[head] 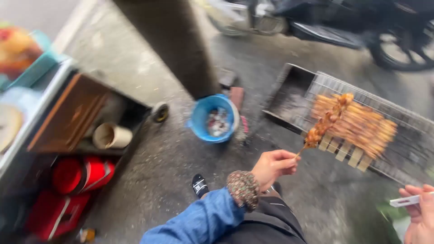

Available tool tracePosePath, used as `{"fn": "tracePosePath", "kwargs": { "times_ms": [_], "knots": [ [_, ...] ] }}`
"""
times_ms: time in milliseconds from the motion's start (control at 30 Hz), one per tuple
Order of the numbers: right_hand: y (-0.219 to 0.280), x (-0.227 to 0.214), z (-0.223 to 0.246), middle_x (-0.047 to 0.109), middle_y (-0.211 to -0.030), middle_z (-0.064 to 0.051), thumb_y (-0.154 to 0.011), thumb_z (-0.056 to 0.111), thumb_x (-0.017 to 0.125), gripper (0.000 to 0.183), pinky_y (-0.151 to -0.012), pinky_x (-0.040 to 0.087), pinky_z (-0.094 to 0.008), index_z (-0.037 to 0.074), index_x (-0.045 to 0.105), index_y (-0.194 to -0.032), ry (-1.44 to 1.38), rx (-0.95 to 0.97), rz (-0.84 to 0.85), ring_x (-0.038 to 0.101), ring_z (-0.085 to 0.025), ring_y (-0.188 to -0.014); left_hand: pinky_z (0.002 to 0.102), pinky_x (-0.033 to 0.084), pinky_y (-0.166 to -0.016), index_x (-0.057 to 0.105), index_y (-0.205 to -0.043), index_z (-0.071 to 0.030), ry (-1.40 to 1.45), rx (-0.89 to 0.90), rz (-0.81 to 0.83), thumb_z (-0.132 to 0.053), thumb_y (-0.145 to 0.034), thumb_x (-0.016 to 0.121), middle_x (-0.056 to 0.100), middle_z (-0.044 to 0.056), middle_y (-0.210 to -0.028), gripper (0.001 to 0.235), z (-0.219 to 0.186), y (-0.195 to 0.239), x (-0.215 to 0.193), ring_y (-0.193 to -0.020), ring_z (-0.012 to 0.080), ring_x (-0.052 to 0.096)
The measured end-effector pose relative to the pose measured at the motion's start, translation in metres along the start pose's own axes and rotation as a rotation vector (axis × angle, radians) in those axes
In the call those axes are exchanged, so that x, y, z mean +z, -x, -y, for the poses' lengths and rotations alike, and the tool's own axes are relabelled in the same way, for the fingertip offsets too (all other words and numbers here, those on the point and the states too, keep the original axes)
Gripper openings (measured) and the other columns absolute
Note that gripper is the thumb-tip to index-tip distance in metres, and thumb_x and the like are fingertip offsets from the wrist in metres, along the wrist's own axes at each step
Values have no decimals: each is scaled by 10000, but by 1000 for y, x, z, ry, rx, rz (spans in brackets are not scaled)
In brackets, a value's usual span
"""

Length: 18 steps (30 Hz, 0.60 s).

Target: Preparing baguettes by grilling meat skewers and stuffing them into the bread at a street food stall.

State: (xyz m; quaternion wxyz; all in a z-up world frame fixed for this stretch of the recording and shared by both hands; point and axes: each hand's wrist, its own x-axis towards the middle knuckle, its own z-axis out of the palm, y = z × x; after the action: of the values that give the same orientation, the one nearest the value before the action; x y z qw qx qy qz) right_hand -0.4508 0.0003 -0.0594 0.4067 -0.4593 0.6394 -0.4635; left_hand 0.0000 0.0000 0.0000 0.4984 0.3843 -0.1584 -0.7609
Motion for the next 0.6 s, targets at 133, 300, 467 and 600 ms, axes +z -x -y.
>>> {"fn": "tracePosePath", "kwargs": {
  "times_ms": [133,300,467,600],
  "knots": [
    [-9,161,0,605,-1465,-49,-1422,360,378,297,-1078,478,-222,166,421,-1643,-5,-76,194,630,-172,-1300,271,605,-824,753,-1080,-8,-28,204,-176,-145,-936,770,719,89,-877,199,-78,119,-115,-798,140,679],
    [94,395,124,642,-1272,-271,-1342,66,509,230,-1032,567,-385,-73,531,-1524,-56,-231,400,676,-364,-1087,288,609,-792,741,-1046,35,129,365,-496,-45,-931,745,711,122,-852,141,-139,267,-236,-781,186,691],
    [202,585,272,671,-1144,-264,-1275,-24,533,209,-892,522,-346,-149,587,-1434,-55,-344,609,667,-315,-978,291,594,-723,761,-1015,52,281,534,-801,-29,-897,769,707,114,-817,144,-165,378,-336,-727,181,675],
    [242,716,341,654,-1062,-152,-1328,146,554,211,-775,527,-274,-17,587,-1457,-223,-341,707,622,-230,-803,294,566,-699,766,-1072,113,554,657,-1030,40,-895,751,725,172,-842,192,-185,425,-399,-725,222,671]
  ]
}}
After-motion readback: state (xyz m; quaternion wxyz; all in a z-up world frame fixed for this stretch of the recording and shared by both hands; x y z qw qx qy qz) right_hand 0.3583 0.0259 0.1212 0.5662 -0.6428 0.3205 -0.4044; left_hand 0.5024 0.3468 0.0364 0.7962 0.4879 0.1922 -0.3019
